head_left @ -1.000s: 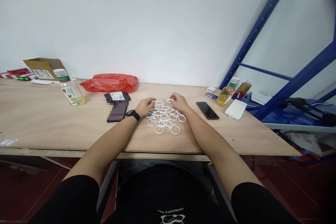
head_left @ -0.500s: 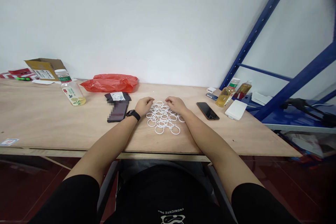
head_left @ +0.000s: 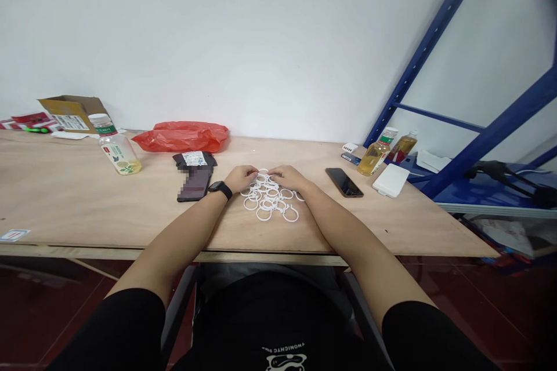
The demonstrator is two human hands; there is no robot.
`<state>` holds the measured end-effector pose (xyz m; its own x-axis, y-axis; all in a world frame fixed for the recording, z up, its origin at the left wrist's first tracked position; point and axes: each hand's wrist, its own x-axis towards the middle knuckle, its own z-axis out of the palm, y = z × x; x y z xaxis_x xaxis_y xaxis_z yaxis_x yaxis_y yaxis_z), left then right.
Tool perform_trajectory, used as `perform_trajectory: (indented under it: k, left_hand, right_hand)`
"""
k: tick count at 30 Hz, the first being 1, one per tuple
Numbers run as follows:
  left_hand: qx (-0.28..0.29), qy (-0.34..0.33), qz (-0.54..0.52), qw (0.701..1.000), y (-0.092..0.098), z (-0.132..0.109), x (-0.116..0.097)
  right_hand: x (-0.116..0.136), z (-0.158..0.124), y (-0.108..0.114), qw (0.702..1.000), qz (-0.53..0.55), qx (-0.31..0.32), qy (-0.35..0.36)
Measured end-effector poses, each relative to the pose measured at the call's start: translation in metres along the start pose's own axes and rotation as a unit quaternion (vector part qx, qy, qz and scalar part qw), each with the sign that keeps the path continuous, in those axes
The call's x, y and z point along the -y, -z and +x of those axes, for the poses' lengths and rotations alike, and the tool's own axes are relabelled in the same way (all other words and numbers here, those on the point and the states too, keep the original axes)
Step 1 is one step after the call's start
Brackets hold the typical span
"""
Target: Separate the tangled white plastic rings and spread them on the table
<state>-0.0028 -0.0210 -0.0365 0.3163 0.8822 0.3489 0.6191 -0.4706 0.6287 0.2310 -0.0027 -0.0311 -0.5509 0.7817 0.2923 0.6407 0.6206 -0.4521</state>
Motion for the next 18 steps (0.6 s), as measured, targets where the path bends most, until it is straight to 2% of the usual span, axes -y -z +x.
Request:
perform_trajectory:
  k: [5,7,12,18]
  left_hand:
    - [-0.045,-0.044,0.038,0.997,0.001,0.003,0.002]
    - [-0.028,-0.053,0.042,0.997,0.001,0.002,0.002]
    - [0.063,-0.018,0.056,0.996,0.001,-0.002,-0.003]
    - [0.059,-0.012,0.027,0.998,0.002,-0.003,-0.006]
  right_hand:
    - [0.008,0.0,-0.001,1.0,-0.008,-0.013,0.014]
    - [0.011,0.001,-0.001,0.999,-0.02,-0.012,0.028]
    - [0.011,0.002,-0.002,0.997,-0.06,-0.015,0.048]
    - [0.007,0.002,-0.002,0.997,-0.072,-0.014,0.032]
